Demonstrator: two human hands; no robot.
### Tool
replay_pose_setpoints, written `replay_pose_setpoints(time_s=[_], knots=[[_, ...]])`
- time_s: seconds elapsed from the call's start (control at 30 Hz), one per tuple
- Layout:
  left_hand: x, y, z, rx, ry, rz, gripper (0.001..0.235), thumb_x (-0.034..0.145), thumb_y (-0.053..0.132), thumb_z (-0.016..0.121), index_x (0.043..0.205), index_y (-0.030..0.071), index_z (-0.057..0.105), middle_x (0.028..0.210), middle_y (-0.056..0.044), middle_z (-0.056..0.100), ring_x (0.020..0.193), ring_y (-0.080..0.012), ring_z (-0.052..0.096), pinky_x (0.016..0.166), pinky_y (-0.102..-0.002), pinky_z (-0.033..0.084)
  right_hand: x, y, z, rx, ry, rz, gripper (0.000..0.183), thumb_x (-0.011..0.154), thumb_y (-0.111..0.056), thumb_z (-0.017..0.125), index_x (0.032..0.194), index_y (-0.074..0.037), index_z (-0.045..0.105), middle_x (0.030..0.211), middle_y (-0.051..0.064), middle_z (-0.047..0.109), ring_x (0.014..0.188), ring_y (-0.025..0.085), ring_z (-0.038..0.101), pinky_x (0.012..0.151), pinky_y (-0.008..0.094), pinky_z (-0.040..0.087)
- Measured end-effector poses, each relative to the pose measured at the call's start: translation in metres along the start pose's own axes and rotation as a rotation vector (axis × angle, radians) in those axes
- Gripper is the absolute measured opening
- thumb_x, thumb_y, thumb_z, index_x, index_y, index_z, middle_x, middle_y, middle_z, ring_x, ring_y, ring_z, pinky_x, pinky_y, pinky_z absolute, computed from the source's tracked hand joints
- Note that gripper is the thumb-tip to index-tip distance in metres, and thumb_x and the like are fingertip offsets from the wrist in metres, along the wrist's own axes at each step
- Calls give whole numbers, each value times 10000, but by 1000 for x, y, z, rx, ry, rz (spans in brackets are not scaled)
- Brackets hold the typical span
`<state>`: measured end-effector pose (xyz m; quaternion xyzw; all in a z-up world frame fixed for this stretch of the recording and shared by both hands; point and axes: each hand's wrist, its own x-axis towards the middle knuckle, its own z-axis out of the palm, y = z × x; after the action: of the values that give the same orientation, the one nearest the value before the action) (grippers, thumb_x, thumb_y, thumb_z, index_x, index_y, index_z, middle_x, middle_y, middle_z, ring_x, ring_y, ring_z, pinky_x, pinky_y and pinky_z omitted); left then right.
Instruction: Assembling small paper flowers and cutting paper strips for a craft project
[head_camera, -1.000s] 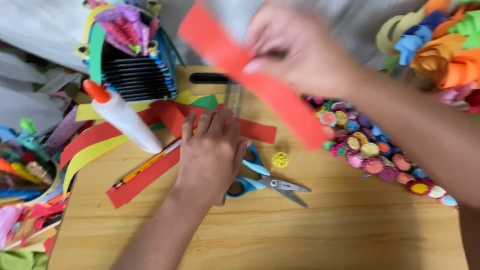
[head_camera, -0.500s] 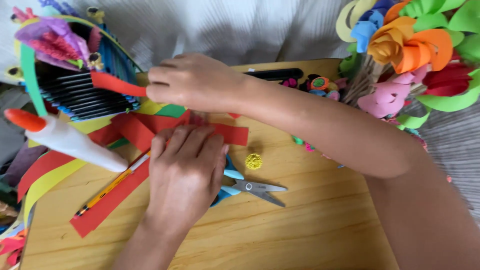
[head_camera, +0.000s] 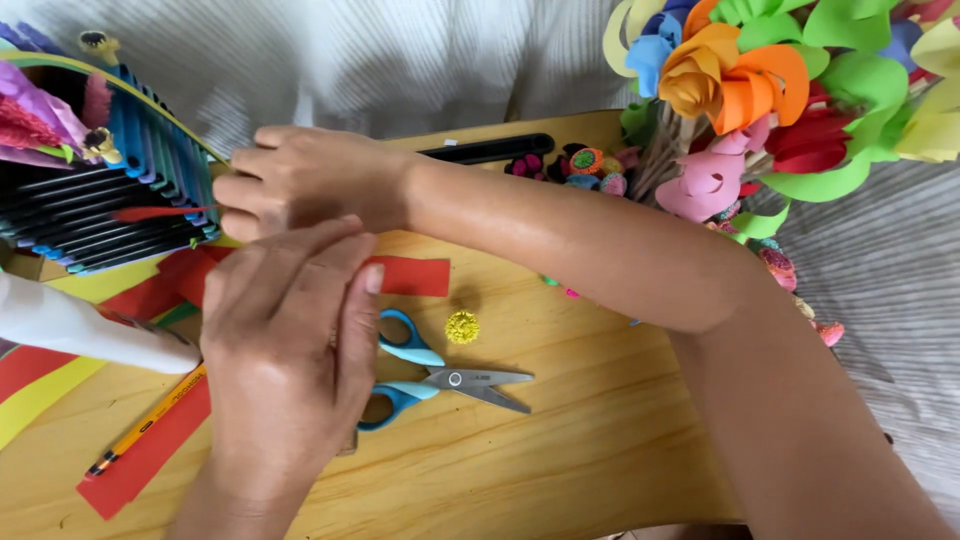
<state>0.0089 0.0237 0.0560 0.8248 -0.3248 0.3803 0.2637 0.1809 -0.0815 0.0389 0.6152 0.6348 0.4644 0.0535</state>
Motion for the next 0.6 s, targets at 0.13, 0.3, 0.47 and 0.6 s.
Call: replay_pose_setpoints(time_s=[0.13,0.3,0.47,0.6], knots=[[8,1,-5,-63,25,-11,139,1050,12,641,1127,-70,722,1201,-230,734,1098,-369,700,1004,-457,452,3,0,0,-37,9,1,256,1050,-150,482,809,-204,545,827,-30,539,714,170,525,608,315,397],[9,3,-9,-40,32,-19,157,1074,7,627,1167,-71,726,1255,-235,724,1126,-378,674,1012,-465,444,-3,-1,10,56,-56,-41,197,1033,-198,427,856,-182,513,872,-20,526,762,172,504,637,339,397],[7,4,-7,-43,19,-27,168,1075,19,611,1170,-55,727,1276,-225,718,1112,-369,669,1003,-465,431,-10,-6,18,249,-79,-37,174,1035,-246,446,933,-130,526,887,-15,539,784,168,507,683,341,422],[5,1,-4,-31,29,-35,167,1072,10,623,1168,-54,744,1277,-220,719,1147,-374,675,1028,-469,440,-13,-8,24,145,-114,-83,214,1064,-275,425,923,-150,527,895,-29,522,800,156,481,713,334,407]])
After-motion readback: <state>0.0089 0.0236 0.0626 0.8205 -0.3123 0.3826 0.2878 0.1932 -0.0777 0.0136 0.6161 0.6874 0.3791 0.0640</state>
